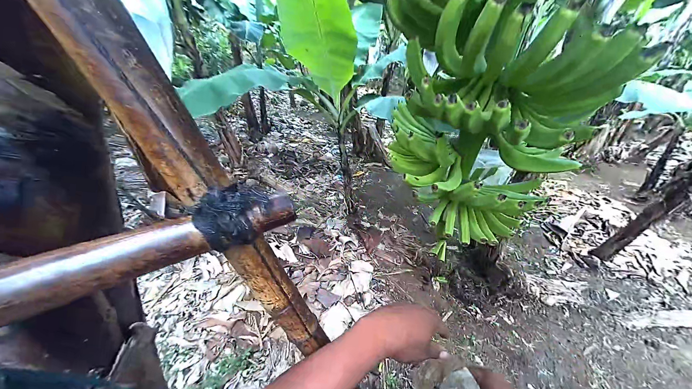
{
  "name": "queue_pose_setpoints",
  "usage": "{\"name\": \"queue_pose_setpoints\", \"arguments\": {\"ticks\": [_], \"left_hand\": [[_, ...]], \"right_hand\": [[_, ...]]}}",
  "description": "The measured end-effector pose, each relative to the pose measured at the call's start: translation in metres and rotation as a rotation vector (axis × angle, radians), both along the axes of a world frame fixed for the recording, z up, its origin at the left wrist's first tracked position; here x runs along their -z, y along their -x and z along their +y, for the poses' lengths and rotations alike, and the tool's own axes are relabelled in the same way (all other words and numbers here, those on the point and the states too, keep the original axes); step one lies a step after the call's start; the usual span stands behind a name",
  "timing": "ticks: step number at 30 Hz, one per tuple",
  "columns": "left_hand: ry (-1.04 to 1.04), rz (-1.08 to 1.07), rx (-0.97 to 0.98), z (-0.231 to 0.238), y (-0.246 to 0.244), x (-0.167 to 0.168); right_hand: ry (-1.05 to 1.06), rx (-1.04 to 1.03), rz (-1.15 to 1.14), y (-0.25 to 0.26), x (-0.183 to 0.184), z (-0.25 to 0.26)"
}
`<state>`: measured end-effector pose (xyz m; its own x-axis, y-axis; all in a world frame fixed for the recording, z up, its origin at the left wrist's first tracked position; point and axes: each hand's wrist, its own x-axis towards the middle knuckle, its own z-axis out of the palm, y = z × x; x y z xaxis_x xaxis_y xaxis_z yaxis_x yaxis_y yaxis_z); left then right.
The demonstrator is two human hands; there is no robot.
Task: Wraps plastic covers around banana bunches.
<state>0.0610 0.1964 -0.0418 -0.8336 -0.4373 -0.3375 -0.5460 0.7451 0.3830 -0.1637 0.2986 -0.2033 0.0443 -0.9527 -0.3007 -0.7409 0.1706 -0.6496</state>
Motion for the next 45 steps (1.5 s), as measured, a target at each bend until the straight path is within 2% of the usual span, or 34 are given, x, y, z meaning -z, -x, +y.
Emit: {"name": "queue_pose_setpoints", "arguments": {"ticks": [2,4,7,9,11,13,15,19,23,26,28,32,36,41,43,45], "left_hand": [[-0.003,0.051,-0.011,0.004,-0.001,-0.002],[-0.013,0.074,-0.056,0.01,0.001,0.004],[-0.014,-0.005,-0.124,0.016,0.001,0.012],[-0.02,-0.087,-0.168,0.02,-0.006,0.015],[-0.049,-0.169,-0.191,0.017,-0.015,0.026],[-0.107,-0.187,-0.228,0.012,-0.026,0.036],[-0.133,-0.139,-0.278,0.009,-0.032,0.036],[-0.061,0.033,-0.336,0.01,-0.022,0.031],[-0.096,0.256,-0.384,0.018,-0.015,0.026],[-0.129,0.238,-0.362,0.026,-0.011,0.03],[-0.118,0.229,-0.354,0.034,-0.01,0.032],[-0.17,0.224,-0.338,0.037,-0.009,0.032],[-0.266,0.274,-0.346,0.038,-0.01,0.02],[-0.259,0.339,-0.339,0.045,-0.011,0.01],[-0.255,0.379,-0.332,0.051,-0.015,0.009],[-0.355,0.409,-0.257,0.052,-0.021,0.006]], "right_hand": [[0.106,-0.004,0.039,-0.01,-0.027,-0.035],[0.148,-0.117,0.09,-0.024,-0.057,-0.062],[-0.084,-0.435,0.253,-0.023,-0.076,-0.074],[-0.226,-0.552,0.3,-0.009,-0.059,-0.056],[-0.272,-0.514,0.322,0.003,-0.027,-0.032],[-0.184,-0.38,0.313,0.007,-0.007,-0.011],[-0.154,-0.281,0.296,0.006,-0.016,0.001],[-0.048,-0.249,0.242,0.016,-0.05,0.012],[0.062,-0.108,0.034,0.022,-0.065,0.032],[-0.15,-0.226,-0.141,0.001,-0.055,0.052],[-0.218,-0.29,-0.258,-0.02,-0.044,0.063],[-0.289,-0.326,-0.274,-0.033,-0.053,0.07],[-0.085,-0.195,-0.186,-0.035,-0.049,0.065],[0.222,-0.434,-0.297,-0.049,-0.01,0.058],[0.288,-0.429,-0.334,-0.048,-0.022,0.06],[0.426,-0.267,-0.39,-0.042,-0.057,0.061]]}}
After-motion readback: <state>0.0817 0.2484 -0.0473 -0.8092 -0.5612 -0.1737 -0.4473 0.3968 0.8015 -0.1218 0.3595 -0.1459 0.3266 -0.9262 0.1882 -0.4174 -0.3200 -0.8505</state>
